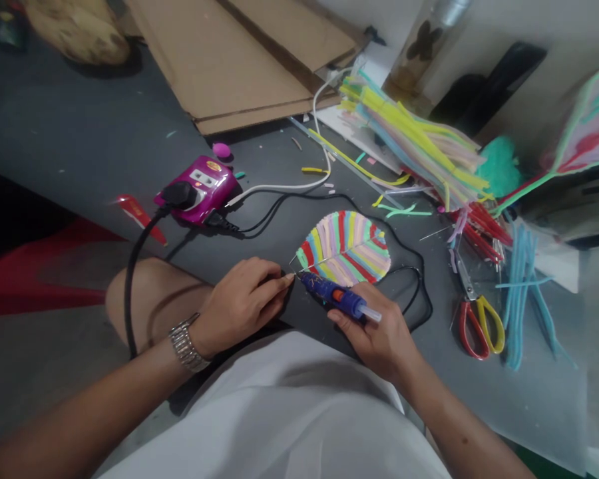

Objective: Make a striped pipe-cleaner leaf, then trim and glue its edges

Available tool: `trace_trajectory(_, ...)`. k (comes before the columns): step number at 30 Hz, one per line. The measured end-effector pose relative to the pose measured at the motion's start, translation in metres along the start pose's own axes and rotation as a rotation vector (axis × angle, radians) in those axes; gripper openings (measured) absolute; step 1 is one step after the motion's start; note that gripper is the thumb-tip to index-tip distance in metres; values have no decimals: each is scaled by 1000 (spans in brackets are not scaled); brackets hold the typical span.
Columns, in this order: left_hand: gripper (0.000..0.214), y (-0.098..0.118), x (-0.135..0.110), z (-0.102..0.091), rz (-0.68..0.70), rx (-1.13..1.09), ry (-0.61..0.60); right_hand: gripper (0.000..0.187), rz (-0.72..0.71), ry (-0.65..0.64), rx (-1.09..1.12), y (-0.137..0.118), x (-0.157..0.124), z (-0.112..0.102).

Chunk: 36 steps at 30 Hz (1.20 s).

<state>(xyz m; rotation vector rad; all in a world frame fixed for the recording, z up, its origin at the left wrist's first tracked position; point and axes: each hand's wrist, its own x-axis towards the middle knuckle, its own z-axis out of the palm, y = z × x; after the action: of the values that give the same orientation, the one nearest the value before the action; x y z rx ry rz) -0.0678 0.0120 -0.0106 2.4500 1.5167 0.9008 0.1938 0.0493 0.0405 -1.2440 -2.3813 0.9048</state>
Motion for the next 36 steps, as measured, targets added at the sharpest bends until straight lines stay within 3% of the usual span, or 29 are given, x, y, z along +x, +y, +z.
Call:
trace_trajectory(8,8,-1,-1,2,2,18,-5,11,-25,21,-3,0,1,1)
trace_trajectory(23,7,0,-2,3,1,24,11,20,121,23,98,7,-6,3)
trace_trajectory(36,9,1,1,1,7,20,20,17,34,63,65,9,-6,6)
